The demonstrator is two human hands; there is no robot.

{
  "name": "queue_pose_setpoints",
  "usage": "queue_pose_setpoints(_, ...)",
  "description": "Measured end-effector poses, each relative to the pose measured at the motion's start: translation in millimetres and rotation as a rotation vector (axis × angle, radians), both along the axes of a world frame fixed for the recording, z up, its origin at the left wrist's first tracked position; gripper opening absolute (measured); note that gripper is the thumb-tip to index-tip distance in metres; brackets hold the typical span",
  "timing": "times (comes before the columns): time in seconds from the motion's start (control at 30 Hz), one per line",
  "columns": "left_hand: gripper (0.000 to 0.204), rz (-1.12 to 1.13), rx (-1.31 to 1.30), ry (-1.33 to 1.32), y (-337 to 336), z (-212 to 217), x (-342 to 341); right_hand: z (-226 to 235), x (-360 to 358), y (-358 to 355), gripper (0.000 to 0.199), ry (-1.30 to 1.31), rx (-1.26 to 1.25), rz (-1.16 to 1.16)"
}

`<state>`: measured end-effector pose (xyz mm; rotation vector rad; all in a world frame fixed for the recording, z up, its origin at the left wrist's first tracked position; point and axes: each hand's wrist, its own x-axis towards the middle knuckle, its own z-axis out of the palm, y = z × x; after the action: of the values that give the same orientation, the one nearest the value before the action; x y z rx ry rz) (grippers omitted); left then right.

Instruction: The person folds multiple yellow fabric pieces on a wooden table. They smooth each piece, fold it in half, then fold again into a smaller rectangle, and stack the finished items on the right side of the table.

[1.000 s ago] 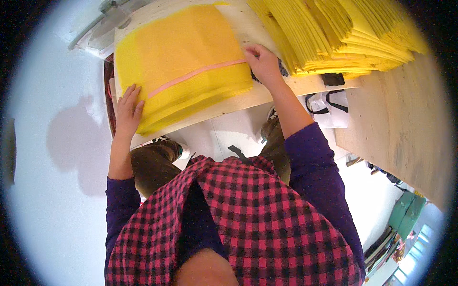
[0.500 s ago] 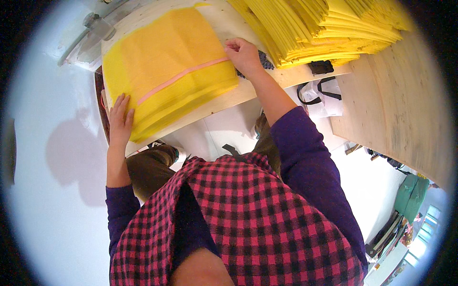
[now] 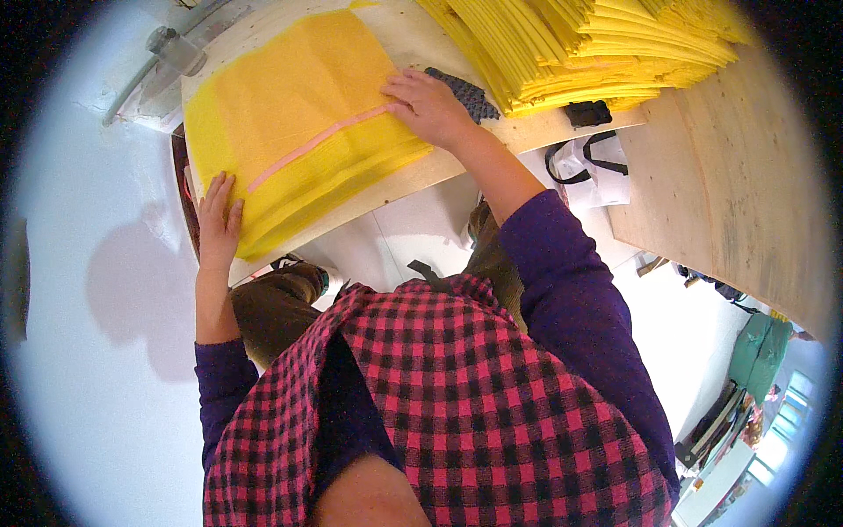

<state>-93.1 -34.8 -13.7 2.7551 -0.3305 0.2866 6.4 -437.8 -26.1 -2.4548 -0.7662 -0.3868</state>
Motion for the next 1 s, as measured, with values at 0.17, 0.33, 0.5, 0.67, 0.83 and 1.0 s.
queue_pose_setpoints(0.17, 0.042, -0.006, -0.01, -0.002, 0.7, -1.3, -1.0, -5.5, -5.7, -4.2, 0.034, 0.014, -0.047, -0.021)
queue_pose_setpoints(0.33, 0.042, 0.001, 0.001, 0.001, 1.6, -2.4, -0.5, -7.3, -7.1, -8.0, 0.034, -0.015, -0.042, -0.014)
queue_pose_setpoints(0.5, 0.042, 0.001, 0.007, 0.011, 1.7, -1.2, -0.2, -7.1, -9.2, -8.3, 0.033, -0.024, -0.03, -0.02)
queue_pose_setpoints(0.67, 0.042, 0.034, 0.047, 0.032, -0.6, 1.2, -1.9, -2.4, -11.2, -8.7, 0.03, -0.063, 0.059, 0.0)
queue_pose_setpoints(0.83, 0.041, 0.021, 0.02, 0.027, -2.5, 1.0, -0.5, 8.3, -1.6, -13.0, 0.028, -0.001, 0.148, -0.055)
queue_pose_setpoints(1.0, 0.04, 0.006, -0.005, 0.013, -2.1, 0.1, 0.0, 10.8, 4.2, -16.2, 0.024, 0.062, 0.132, 0.019)
